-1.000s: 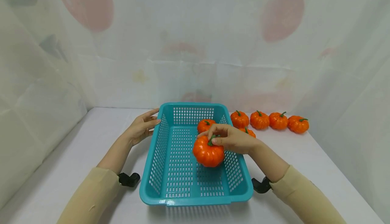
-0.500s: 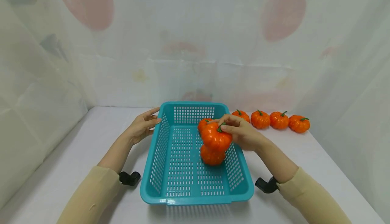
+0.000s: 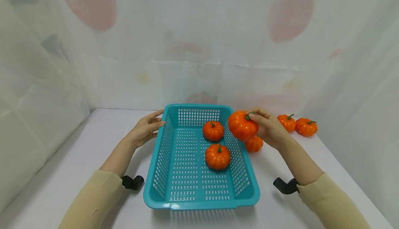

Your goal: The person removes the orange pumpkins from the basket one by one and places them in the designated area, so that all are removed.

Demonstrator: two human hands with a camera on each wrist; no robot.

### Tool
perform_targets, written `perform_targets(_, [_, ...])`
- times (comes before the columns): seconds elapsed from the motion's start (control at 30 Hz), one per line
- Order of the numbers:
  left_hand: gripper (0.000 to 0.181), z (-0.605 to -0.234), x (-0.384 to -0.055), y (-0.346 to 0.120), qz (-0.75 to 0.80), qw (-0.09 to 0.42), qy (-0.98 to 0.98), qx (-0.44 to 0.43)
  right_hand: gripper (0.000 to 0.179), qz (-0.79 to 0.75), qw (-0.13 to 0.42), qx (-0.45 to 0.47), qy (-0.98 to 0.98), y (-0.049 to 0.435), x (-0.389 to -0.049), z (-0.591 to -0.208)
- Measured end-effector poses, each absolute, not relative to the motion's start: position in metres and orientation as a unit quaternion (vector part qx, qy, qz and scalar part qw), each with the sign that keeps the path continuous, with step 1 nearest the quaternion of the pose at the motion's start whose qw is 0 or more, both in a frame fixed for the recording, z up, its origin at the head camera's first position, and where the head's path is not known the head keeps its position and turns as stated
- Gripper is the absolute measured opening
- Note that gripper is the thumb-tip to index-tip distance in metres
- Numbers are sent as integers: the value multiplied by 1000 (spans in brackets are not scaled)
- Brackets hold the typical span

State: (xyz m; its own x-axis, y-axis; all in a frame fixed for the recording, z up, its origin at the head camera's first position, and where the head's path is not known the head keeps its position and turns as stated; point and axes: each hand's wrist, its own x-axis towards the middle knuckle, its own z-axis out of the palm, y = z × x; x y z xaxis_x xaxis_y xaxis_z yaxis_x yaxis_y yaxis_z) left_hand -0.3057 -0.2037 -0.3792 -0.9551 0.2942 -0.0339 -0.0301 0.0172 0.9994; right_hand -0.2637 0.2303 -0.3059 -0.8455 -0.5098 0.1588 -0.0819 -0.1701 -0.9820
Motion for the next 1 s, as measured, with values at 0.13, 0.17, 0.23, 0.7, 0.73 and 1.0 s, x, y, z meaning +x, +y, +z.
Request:
perform_targets(0.13, [72, -379, -305, -204, 694, 114, 705, 93, 26, -739, 128, -210, 627, 243, -271, -310])
perform_targets(0.17, [72, -379, -305, -204, 693, 113, 705, 93, 26, -741, 124, -204, 628, 246, -273, -311])
perform_targets(0.23, [72, -379, -305, -204, 693, 113, 706, 96, 27, -744, 120, -197, 627, 252, -276, -315])
perform_targets(0.7, [71, -380, -306, -203, 687, 112, 711, 96, 21, -768, 97, -93, 626, 308, -291, -334])
perform_targets(0.73, [71, -380, -306, -203, 687, 113, 711, 96, 19, -765, 96, -83, 631, 310, -290, -335])
perform_targets(1.0, [71, -379, -306, -202, 687, 112, 712, 96, 12, -749, 102, -33, 654, 328, -288, -342])
